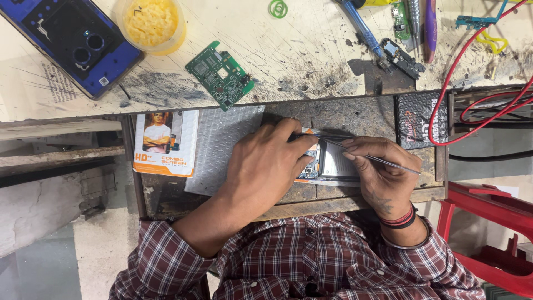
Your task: The person uses tweezers to lift and reseat a small ribbon cable connector on the motherboard of a disassembled smartphone. They then press the connector down with a finger to secure it.
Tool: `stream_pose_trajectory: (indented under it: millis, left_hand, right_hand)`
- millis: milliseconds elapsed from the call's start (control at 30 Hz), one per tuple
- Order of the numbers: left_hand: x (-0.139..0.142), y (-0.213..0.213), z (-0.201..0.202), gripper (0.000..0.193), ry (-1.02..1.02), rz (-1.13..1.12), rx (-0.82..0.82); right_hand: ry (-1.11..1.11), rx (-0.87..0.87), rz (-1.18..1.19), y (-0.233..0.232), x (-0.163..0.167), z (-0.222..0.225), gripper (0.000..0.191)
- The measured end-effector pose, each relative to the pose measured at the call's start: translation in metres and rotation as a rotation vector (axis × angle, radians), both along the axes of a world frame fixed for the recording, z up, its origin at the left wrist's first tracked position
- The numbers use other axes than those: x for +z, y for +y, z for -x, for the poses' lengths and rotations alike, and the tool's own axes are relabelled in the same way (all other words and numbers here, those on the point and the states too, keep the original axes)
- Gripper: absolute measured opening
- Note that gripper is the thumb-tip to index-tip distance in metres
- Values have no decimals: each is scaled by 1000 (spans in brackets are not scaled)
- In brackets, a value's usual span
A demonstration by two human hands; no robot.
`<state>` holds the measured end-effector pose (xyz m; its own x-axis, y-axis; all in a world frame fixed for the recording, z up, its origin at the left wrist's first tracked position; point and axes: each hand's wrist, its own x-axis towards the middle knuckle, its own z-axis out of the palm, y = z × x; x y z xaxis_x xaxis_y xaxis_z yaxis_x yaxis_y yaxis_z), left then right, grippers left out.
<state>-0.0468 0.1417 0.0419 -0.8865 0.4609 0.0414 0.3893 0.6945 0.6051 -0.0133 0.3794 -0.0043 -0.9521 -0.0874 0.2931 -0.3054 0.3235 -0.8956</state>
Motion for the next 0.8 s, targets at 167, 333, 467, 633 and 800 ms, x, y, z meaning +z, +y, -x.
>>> stream_pose_trajectory:
  millis: [167,333,467,633,800]
  left_hand:
    - [0,0,0,30,14,20,-11]
    - [0,0,-1,30,34,17,-15]
    - [-1,1,0,31,9,30,-21]
    - [-1,1,-1,31,10,28,-20]
    - [-1,0,-1,30,15,32,-21]
  right_hand:
    - [-6,3,3,0,0,0,7]
    - [-2,0,-2,1,0,-1,7]
    - [3,0,-9,0,1,0,9]
    - [13,17,-12,0,1,1,10]
    - [10,20,-6,0,0,0,8]
